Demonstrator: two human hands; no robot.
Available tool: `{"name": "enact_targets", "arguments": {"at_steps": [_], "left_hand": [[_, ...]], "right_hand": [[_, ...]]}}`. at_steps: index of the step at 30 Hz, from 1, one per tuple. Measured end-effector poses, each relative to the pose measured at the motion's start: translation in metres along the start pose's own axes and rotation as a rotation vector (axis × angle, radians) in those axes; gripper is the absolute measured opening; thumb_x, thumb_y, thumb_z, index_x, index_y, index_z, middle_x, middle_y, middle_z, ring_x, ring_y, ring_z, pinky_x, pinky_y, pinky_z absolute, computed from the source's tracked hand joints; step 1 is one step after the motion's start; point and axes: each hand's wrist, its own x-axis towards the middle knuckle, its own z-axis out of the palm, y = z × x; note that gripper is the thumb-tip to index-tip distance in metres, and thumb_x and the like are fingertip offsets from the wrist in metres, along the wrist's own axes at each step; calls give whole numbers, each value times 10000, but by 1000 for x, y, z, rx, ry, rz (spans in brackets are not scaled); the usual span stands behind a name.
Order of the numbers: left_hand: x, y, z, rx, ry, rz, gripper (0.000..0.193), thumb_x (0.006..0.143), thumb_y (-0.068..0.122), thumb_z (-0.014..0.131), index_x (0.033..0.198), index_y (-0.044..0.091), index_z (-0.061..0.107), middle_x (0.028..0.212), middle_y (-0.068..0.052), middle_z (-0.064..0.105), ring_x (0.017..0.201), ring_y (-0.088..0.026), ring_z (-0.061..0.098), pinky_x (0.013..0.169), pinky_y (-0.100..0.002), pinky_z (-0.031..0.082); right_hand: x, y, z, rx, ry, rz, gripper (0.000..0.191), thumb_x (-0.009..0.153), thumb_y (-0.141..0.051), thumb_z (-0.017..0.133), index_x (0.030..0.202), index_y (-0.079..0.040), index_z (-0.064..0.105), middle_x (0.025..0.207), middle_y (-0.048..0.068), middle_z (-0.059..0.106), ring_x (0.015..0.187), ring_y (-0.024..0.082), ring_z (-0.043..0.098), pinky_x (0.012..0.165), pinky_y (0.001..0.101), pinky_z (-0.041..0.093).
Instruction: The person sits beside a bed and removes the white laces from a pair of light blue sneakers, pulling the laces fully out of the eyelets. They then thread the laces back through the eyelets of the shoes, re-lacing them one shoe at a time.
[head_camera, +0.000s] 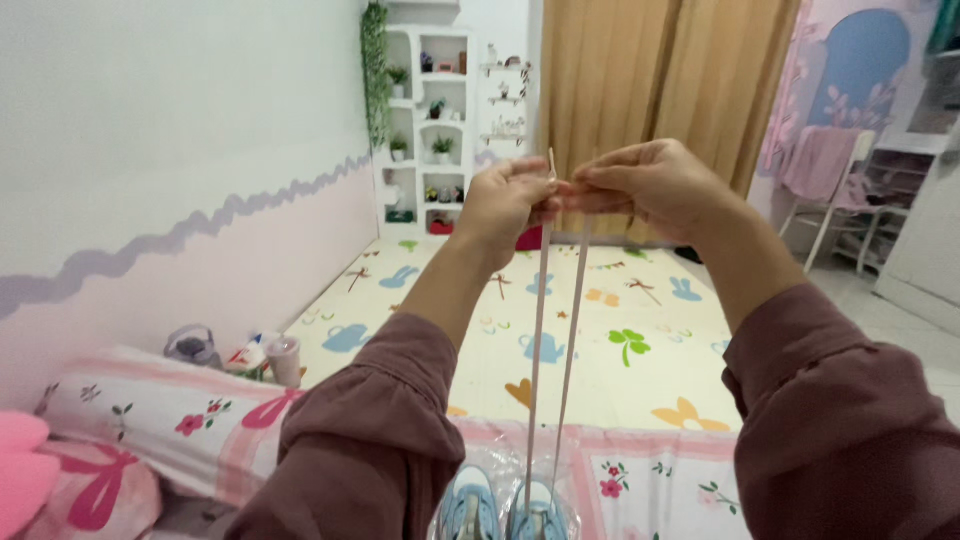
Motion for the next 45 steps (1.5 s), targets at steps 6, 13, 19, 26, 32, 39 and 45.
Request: {"name": "enact_targets", "arguments": {"at_steps": [6, 13, 19, 26, 32, 39, 45], "left_hand": [[13, -2, 31, -71, 129, -34, 157, 897, 18, 722, 1037, -43, 756, 853, -114, 771, 571, -84, 610, 493, -205, 482], [-4, 5, 52, -84, 77, -18, 188, 866, -18, 759, 1048, -67, 763, 816, -104, 752, 591, -115, 650, 547, -243, 532], [-13, 19, 49, -67, -90, -104, 201, 861, 40, 773, 1042, -48, 774, 767, -33, 706, 628, -88, 582, 573, -237, 480], [-4, 16, 48, -104, -138, -240, 214, 879, 44, 767, 1072, -47, 755, 774, -28, 684, 661, -106, 595, 601, -268, 498], [-7, 15, 37, -68, -149, -262, 221, 865, 32, 756, 1069, -53, 739, 827, -77, 737, 661, -117, 620, 606, -269, 522], [-13, 12, 29, 41, -245, -238, 284, 915, 79, 755, 1178, -14, 702, 866, -66, 718, 618, -116, 599, 533, -300, 511], [-25, -36, -20, 711, -182, -518, 364, 896, -5, 703, 1246, 15, 607, 952, -73, 729, 751, -187, 747, 654, -359, 609]], "right_hand": [[5, -4, -2, -246, 172, -139, 199, 920, -91, 734, 1045, 59, 769, 840, 162, 756, 688, 183, 702, 664, 298, 625], [-2, 14, -7, -37, 239, -261, 180, 906, -29, 724, 1037, 89, 759, 864, 173, 767, 706, 174, 742, 655, 278, 642], [-23, 11, -26, 166, 140, -150, 162, 912, -12, 723, 1014, 113, 738, 917, 209, 761, 757, 221, 761, 711, 307, 658], [-27, 17, -28, 257, 162, -132, 149, 907, 12, 716, 1028, 97, 735, 910, 189, 756, 768, 218, 760, 725, 314, 655], [-26, 23, -23, 401, 105, -85, 176, 928, -20, 714, 1066, 85, 742, 930, 171, 762, 769, 191, 743, 703, 291, 632], [-15, 35, -31, 280, 9, -77, 153, 936, -28, 733, 1039, 85, 725, 916, 187, 740, 755, 217, 729, 700, 316, 637], [-48, 115, -79, 82, -41, 239, 156, 948, -75, 721, 1040, 50, 734, 939, 130, 755, 789, 184, 757, 751, 288, 630]]}}
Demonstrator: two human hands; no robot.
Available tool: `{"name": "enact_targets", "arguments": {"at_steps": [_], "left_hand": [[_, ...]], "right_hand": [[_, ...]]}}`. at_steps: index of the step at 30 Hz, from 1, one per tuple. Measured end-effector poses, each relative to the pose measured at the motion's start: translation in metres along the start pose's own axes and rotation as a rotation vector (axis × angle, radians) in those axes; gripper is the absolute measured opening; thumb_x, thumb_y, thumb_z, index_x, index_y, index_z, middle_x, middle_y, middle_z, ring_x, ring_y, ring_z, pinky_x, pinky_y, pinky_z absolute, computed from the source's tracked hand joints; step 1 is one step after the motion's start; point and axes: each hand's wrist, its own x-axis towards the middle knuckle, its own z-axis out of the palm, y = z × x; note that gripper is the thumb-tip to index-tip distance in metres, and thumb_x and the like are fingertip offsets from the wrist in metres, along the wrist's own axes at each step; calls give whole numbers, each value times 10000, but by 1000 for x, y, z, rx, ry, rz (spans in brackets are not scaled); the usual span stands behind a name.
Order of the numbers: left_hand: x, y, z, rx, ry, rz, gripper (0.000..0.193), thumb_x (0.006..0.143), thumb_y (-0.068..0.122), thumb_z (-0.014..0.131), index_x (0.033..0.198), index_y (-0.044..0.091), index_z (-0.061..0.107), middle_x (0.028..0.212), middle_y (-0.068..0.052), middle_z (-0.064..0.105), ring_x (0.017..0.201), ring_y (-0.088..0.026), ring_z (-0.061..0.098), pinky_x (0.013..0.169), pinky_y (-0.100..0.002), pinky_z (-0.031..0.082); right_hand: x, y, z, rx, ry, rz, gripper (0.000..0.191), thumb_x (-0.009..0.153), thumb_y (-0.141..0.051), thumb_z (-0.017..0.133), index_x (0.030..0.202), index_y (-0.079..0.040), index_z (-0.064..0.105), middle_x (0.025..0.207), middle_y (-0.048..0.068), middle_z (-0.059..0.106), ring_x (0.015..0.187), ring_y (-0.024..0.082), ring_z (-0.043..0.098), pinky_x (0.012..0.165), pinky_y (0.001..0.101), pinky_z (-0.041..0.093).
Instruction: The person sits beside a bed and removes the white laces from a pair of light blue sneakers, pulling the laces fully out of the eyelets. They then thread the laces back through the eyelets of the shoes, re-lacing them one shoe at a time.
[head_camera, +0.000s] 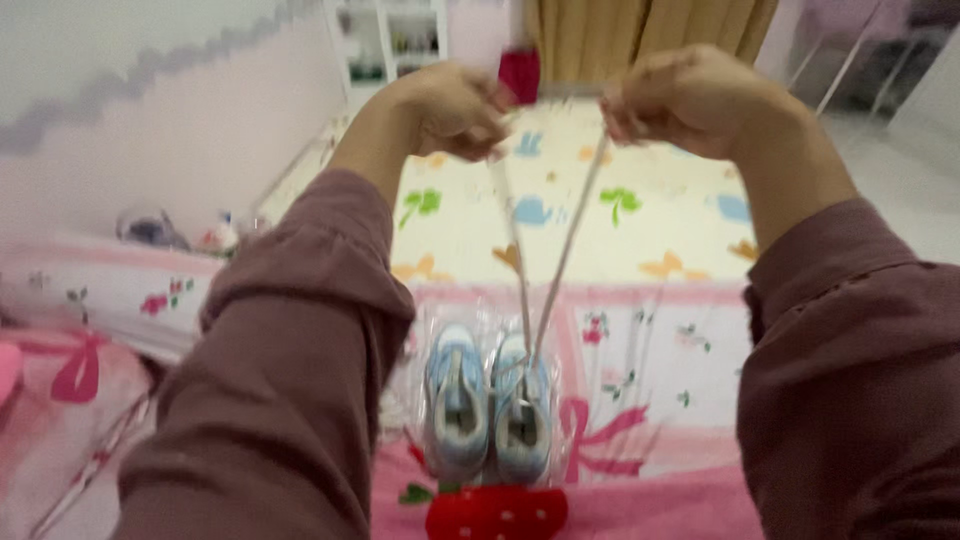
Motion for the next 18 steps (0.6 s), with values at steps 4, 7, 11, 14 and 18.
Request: {"name": "enact_targets", "arguments": {"at_steps": [4, 7, 11, 14, 18], "left_hand": [[33, -88, -23, 568, 519, 217, 269, 932, -7, 606, 1183, 13, 702, 1173, -207, 736, 1024, -300, 723, 904, -414, 579], [50, -155, -21, 560, 997, 475, 352, 882, 33, 582, 1233, 2, 575, 1311, -269, 614, 1150, -420, 648, 967, -458, 539], [50, -266, 63, 444, 641, -108, 359, 1056, 245, 520, 1357, 49, 511, 1327, -279, 592, 1219, -438, 590, 1019, -554, 456], [-3, -347, 158, 488, 290, -128, 192, 834, 196, 614, 897, 129, 782, 952, -160, 761, 956, -353, 725, 895, -475, 546], [-69, -404, 222, 685, 124, -168, 287, 844, 303, 693, 1008, 74, 747, 1029, -165, 713, 1091, -342, 636, 1028, -575, 366]], "right_hand": [[22, 123, -40, -432, 323, 204, 285, 855, -102, 754, 1037, 115, 722, 1054, 259, 760, 777, 248, 778, 705, 346, 626], [30, 236, -46, -1260, 400, -16, 477, 785, -311, 830, 1053, 75, 751, 1091, 292, 711, 1004, 407, 689, 898, 471, 544], [-2, 375, 37, -1047, 121, 3, 570, 750, -398, 832, 1171, -33, 714, 1266, 224, 655, 1217, 389, 579, 1051, 481, 446], [-42, 438, 121, -674, 3, 291, 341, 790, -403, 795, 920, -88, 786, 956, 121, 782, 887, 247, 748, 822, 406, 590], [-76, 459, 166, -760, 73, 367, 416, 688, -410, 878, 761, -18, 760, 754, 172, 745, 721, 307, 738, 705, 411, 579]]}}
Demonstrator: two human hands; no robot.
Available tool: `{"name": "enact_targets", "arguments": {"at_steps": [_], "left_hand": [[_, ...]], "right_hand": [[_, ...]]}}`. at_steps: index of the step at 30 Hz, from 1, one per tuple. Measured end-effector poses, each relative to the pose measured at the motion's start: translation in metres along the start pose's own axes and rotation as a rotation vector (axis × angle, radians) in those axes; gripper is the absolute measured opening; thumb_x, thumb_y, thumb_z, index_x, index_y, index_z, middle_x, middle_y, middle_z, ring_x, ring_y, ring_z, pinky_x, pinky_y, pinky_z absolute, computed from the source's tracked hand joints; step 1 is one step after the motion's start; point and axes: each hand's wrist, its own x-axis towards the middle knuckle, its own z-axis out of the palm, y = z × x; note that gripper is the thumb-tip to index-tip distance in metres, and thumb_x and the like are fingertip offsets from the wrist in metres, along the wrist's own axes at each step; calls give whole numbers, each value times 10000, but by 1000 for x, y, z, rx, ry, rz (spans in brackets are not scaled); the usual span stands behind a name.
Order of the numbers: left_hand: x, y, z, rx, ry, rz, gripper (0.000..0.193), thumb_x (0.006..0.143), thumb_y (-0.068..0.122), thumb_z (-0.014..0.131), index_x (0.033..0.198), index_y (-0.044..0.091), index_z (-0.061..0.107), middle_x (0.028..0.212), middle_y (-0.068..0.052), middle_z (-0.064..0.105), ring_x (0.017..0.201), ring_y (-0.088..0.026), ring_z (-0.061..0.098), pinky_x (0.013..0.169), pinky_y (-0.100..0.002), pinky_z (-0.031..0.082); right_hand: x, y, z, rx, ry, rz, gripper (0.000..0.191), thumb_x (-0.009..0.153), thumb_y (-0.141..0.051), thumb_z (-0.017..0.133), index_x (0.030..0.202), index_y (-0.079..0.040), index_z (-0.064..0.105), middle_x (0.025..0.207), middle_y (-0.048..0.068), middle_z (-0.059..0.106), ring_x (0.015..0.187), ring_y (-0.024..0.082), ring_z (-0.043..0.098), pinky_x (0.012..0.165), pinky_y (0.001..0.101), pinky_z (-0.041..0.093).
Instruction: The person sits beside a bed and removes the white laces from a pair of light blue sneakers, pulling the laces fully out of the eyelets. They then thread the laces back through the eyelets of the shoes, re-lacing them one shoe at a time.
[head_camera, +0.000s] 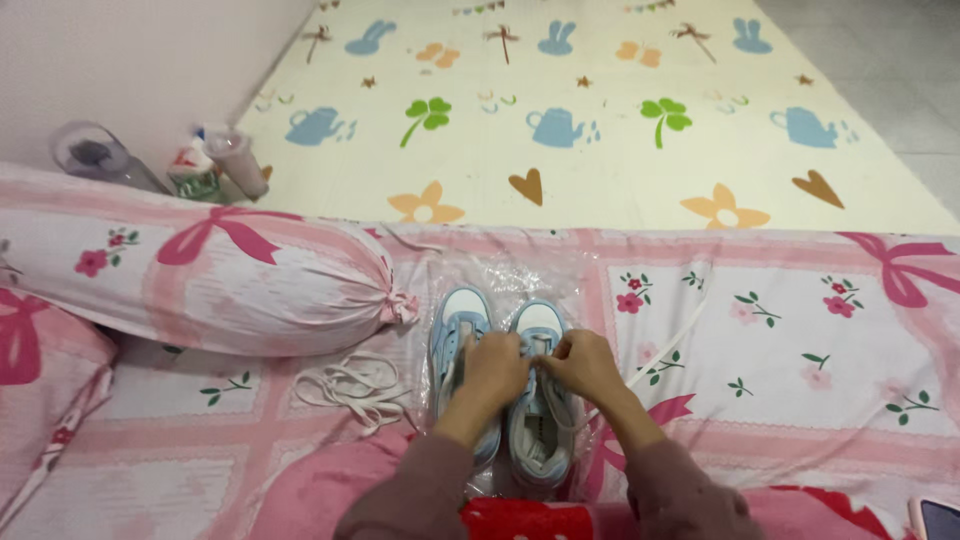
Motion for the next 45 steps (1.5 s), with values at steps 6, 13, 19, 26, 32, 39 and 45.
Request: {"name": "enact_targets", "arguments": {"at_steps": [6, 13, 19, 26, 32, 39, 45], "left_hand": [[-11, 2, 9, -52, 37, -7, 204, 959, 290, 607, 944, 133, 735, 957, -105, 734, 1094, -284, 649, 1157, -587, 280], [-7, -3, -43, -219, 542, -13, 221, 804, 260, 723, 901, 61, 722, 970, -183, 683, 999, -430, 620, 867, -556, 415], [-58, 40, -43, -750, 172, -287, 190, 890, 221, 673, 896, 32, 690, 901, -167, 732, 829, -288, 731, 778, -413, 569], [-80, 69, -26, -630, 93, -83, 469, 808, 235, 811, 1176, 2, 635, 1129, -219, 631, 983, -351, 666, 849, -416, 551], [-51, 111, -68, -720, 875, 487, 766, 800, 262, 839, 1336, -132, 459, 1246, -308, 530, 1088, -404, 560, 843, -449, 506], [6, 120, -100, -1007, 70, 125, 427, 1062, 367, 537, 1153, -3, 730, 905, -89, 748, 775, -149, 693, 686, -336, 575], [-22, 69, -65, -617, 213, 133, 506, 824, 262, 803, 1239, 13, 654, 1139, -232, 637, 1017, -348, 624, 827, -448, 509]], "right_hand": [[1, 1, 9, -165, -19, -53, 272, 688, -280, 824, 637, -23, 750, 677, 226, 694, 669, 359, 706, 668, 437, 563], [19, 4, -11, 569, -250, 430, 284, 805, -221, 788, 771, 60, 762, 729, 137, 718, 647, 202, 681, 636, 357, 584], [12, -19, -49, 687, -416, 441, 207, 912, -169, 677, 914, 37, 693, 722, 117, 717, 664, 212, 750, 714, 332, 644], [-2, -118, -178, 676, -223, 122, 172, 1007, -181, 662, 974, -13, 650, 719, 84, 655, 597, 172, 649, 529, 309, 429], [-32, -187, -312, 790, -181, -408, 147, 1047, -57, 611, 1111, 48, 691, 924, 146, 730, 639, 150, 658, 684, 336, 613], [-5, -155, -397, 853, -415, -932, 404, 1147, -284, 467, 1409, 9, 561, 1394, 199, 613, 1254, 274, 643, 1178, 449, 484], [28, -95, -413, 290, -31, -1024, 368, 1171, -279, 347, 1323, -5, 541, 1466, 196, 529, 1432, 326, 493, 1246, 473, 338]]}}
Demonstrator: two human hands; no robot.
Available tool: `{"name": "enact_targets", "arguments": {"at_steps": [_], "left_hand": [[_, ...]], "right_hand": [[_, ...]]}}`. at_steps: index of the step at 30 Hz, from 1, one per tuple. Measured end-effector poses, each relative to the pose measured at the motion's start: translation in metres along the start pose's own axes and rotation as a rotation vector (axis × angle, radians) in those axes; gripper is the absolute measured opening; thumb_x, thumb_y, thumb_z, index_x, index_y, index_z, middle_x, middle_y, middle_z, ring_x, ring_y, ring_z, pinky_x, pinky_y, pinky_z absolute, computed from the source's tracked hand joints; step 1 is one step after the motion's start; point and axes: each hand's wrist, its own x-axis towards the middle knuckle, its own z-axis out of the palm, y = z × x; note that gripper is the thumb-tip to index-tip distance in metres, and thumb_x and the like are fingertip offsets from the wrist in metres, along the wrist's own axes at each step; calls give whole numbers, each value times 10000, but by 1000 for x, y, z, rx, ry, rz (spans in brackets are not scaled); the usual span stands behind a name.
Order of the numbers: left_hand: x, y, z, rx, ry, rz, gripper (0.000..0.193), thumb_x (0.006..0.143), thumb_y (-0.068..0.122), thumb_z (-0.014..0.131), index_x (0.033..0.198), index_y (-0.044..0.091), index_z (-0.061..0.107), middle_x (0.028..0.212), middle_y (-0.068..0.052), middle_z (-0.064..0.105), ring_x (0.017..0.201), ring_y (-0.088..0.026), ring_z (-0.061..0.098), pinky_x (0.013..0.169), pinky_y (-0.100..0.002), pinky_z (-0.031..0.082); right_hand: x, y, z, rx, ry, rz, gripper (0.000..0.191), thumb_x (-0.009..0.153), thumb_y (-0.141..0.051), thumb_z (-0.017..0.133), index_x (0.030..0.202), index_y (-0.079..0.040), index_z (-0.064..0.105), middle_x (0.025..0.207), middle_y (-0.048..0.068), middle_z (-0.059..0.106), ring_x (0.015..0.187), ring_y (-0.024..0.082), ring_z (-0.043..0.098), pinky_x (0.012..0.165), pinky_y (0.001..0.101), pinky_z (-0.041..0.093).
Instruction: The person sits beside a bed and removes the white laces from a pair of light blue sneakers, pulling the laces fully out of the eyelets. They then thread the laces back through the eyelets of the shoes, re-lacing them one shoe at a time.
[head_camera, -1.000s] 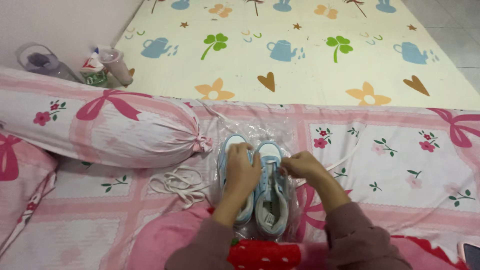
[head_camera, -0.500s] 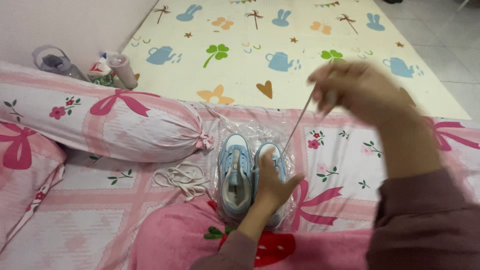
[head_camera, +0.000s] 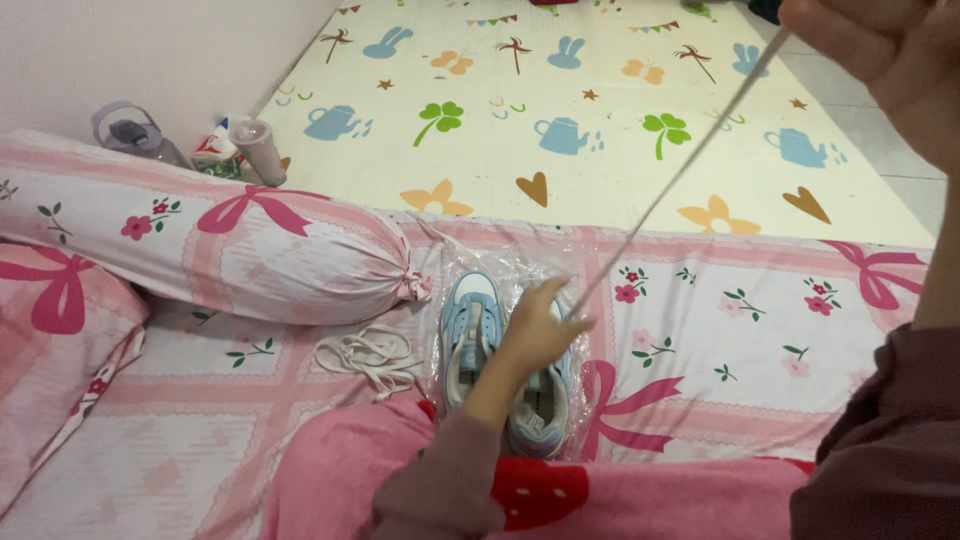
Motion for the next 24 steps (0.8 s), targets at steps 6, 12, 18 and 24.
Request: {"name": "enact_targets", "arguments": {"at_steps": [6, 12, 18, 24], "left_hand": [[-56, -23, 21, 116, 113, -346, 278, 900, 244, 728, 1046, 9, 699, 1056, -170, 723, 969, -327, 702, 869, -407, 549], [-101, -22, 79, -977, 335, -863, 391, 876, 98, 704, 1248, 84, 585, 1213, -110, 707, 1128, -224, 679, 970, -335, 507], [-117, -12, 52, 169, 434, -52, 190, 851, 53, 671, 1026, -19, 650, 1155, -253, 600, 1090, -409, 581, 932, -444, 456], [-97, -17, 33, 136, -112, -671, 239, 991, 231, 591, 1006, 17, 697, 1012, -198, 707, 1011, -347, 700, 949, -404, 535]], "right_hand": [[-17, 35, 97, -177, -175, 463, 442, 995, -108, 520, 1425, -20, 570, 1472, 163, 580, 1322, 309, 548, 1080, 428, 396], [-74, 80, 265, -154, -400, 1179, 229, 905, -242, 720, 894, -32, 808, 743, 106, 805, 663, 230, 789, 691, 376, 653], [-115, 117, 323, -332, -130, 427, 178, 800, -144, 783, 747, 26, 783, 788, 157, 740, 728, 213, 657, 671, 344, 523], [-126, 127, 358, 511, 75, 1140, 247, 866, -36, 590, 1007, -13, 791, 775, 38, 634, 628, 133, 462, 563, 322, 370]]}}
